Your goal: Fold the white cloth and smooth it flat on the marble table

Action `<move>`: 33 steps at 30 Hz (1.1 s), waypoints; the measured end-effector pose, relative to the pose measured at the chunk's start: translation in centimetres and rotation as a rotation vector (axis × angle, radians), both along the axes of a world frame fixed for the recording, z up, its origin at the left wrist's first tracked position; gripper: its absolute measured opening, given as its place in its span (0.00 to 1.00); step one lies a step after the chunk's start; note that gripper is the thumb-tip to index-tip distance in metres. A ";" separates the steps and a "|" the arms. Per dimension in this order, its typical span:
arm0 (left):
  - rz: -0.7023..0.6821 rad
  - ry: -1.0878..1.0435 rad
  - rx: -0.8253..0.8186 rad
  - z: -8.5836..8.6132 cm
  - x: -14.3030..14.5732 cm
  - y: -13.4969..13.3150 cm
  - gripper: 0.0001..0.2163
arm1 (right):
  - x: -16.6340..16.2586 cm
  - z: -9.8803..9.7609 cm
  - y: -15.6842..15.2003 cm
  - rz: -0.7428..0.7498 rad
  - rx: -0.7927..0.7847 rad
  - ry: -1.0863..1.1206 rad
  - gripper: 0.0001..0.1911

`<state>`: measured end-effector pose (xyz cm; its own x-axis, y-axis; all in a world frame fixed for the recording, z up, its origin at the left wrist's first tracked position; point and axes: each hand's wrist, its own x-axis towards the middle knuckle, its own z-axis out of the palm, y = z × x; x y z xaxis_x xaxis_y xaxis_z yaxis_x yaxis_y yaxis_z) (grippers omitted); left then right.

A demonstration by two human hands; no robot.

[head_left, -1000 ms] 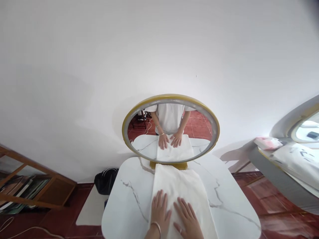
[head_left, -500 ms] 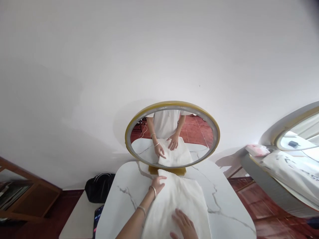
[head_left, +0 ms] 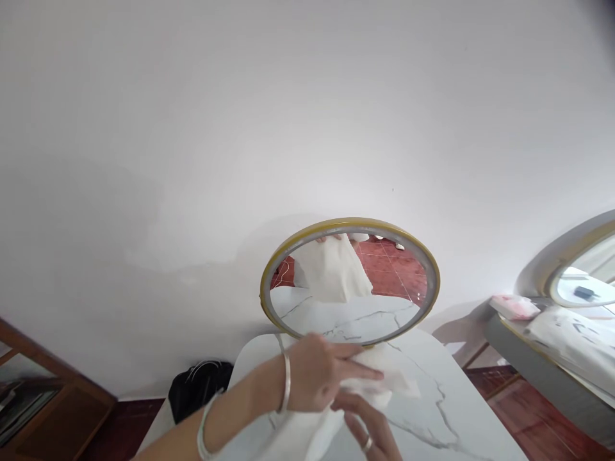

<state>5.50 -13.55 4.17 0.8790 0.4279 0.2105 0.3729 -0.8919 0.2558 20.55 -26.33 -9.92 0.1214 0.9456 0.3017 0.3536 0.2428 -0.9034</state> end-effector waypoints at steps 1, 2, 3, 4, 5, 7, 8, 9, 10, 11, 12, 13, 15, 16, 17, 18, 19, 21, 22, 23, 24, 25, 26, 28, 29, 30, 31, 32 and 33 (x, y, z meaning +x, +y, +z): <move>0.043 -0.022 0.067 1.9 -0.2 1.0 0.22 | 0.3 2.5 1.2 0.010 0.005 0.012 0.18; 0.061 -0.047 0.144 4.1 -0.4 2.1 0.22 | 0.6 4.8 2.5 -0.015 0.026 0.057 0.19; 0.053 -0.074 0.228 6.6 -0.4 3.4 0.23 | 1.0 7.1 3.9 -0.020 0.077 0.098 0.22; 0.016 -0.098 0.296 9.3 -0.3 4.8 0.23 | 1.4 9.3 5.4 -0.055 0.155 0.138 0.23; -0.025 -0.116 0.342 12.1 -0.2 6.2 0.24 | 1.7 11.4 6.8 -0.083 0.219 0.165 0.25; -0.052 -0.138 0.394 17.1 0.4 9.2 0.24 | 2.6 15.2 9.7 -0.123 0.324 0.191 0.27; -0.023 -0.162 0.400 19.0 0.8 10.7 0.24 | 3.1 16.9 11.1 -0.156 0.384 0.220 0.28; 0.022 -0.184 0.393 20.3 1.3 12.0 0.24 | 3.5 18.3 12.4 -0.195 0.429 0.259 0.29; 0.086 -0.203 0.378 21.1 1.8 13.1 0.24 | 4.0 19.4 13.5 -0.248 0.469 0.312 0.30; 0.166 -0.223 0.364 21.3 2.4 14.0 0.22 | 4.3 20.3 14.5 -0.309 0.498 0.365 0.30; 0.252 -0.248 0.364 21.0 2.9 14.6 0.20 | 4.6 20.8 15.3 -0.377 0.514 0.399 0.29; 0.328 -0.281 0.387 20.3 3.4 14.9 0.16 | 4.8 20.9 15.9 -0.448 0.525 0.401 0.29; 0.392 -0.375 0.488 18.5 4.3 14.6 0.12 | 4.8 20.5 16.6 -0.588 0.536 0.276 0.28; 0.372 -0.424 0.538 17.6 4.7 14.2 0.12 | 4.6 20.0 16.8 -0.656 0.538 0.172 0.28; 0.326 -0.456 0.565 16.8 5.0 13.8 0.13 | 4.5 19.4 16.8 -0.717 0.536 0.067 0.29; 0.271 -0.466 0.564 16.1 5.3 13.4 0.14 | 4.3 18.8 16.8 -0.768 0.526 -0.021 0.30; 0.230 -0.458 0.542 15.6 5.5 13.1 0.15 | 4.2 18.2 16.8 -0.804 0.512 -0.083 0.31; 0.195 -0.441 0.485 15.0 6.1 13.1 0.20 | 4.2 17.4 16.9 -0.829 0.478 -0.145 0.33; 0.187 -0.453 0.469 14.8 6.3 13.3 0.21 | 4.3 17.1 17.0 -0.824 0.461 -0.168 0.35; 0.177 -0.488 0.467 14.6 6.5 13.6 0.20 | 4.5 17.0 17.2 -0.817 0.449 -0.193 0.36; 0.161 -0.543 0.476 14.3 6.7 13.9 0.17 | 4.6 16.9 17.4 -0.813 0.446 -0.225 0.36; 0.140 -0.616 0.494 14.0 6.7 14.3 0.15 | 4.8 16.8 17.6 -0.814 0.450 -0.264 0.37; 0.115 -0.693 0.522 13.6 6.7 14.5 0.13 | 4.9 16.7 17.9 -0.820 0.460 -0.305 0.37; 0.060 -0.821 0.589 12.6 6.2 14.6 0.11 | 4.9 16.6 18.3 -0.839 0.490 -0.380 0.37; 0.034 -0.861 0.613 12.1 5.9 14.4 0.10 | 4.8 16.5 18.4 -0.846 0.502 -0.408 0.37; 0.019 -0.886 0.622 11.7 5.5 14.2 0.09 | 4.6 16.4 18.5 -0.849 0.507 -0.427 0.37; 0.018 -0.899 0.612 11.5 5.1 13.9 0.08 | 4.4 16.2 18.6 -0.847 0.506 -0.437 0.37; 0.039 -0.901 0.585 11.4 4.8 13.6 0.08 | 4.2 16.0 18.7 -0.843 0.498 -0.442 0.37; 0.081 -0.895 0.548 11.4 4.6 13.4 0.09 | 4.1 15.9 18.7 -0.839 0.488 -0.442 0.37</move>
